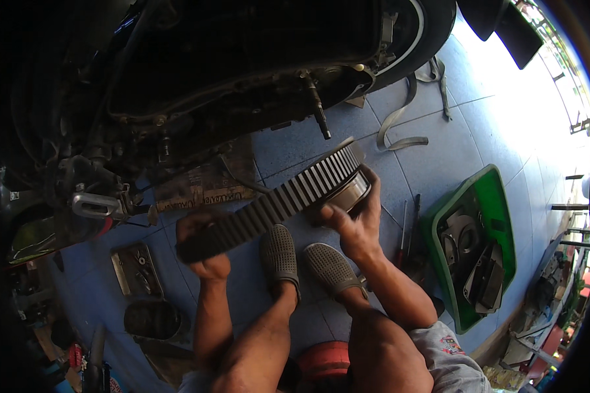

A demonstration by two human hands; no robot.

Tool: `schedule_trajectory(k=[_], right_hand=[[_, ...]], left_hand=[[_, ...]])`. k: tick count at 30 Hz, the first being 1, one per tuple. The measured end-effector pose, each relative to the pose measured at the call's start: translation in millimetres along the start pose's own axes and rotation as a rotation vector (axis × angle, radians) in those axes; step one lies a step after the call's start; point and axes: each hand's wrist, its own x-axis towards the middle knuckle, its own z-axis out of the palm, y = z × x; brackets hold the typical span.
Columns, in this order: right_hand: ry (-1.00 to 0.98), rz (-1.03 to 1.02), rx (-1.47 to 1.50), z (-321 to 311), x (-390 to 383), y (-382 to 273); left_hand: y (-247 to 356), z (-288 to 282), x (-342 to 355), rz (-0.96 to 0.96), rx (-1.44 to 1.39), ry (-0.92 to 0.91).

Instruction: Disassembling motorcycle transmission components using an impact wrench.

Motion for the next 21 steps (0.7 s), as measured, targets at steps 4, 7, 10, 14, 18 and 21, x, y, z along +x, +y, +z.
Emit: schedule_trajectory(k=[4, 7, 10, 14, 18, 21], right_hand=[[-0.074, -0.064, -0.096, -2, -10, 8], [-0.087, -0.03, -0.066, -3, -17, 17], [-0.114, -0.129, -0.181, -5, -19, 22], [-0.201, -0.361, -0.43, -9, -21, 20], [-0.409, -0.491, -0.517, -11, -27, 11], [-0.531, -0.509, -0.531, -12, -37, 6]], left_hand=[[14, -4, 0, 0.215, 0.077, -0.148], [24, -2, -5, -0.045, -0.323, -0.141], [30, 1, -4, 0.085, -0.393, -0.209], [41, 2, -1, 0.041, -0.072, -0.131], [49, 2, 6, 0.02, 0.127, -0.141], [59, -5, 8, -0.058, 0.157, -0.142]])
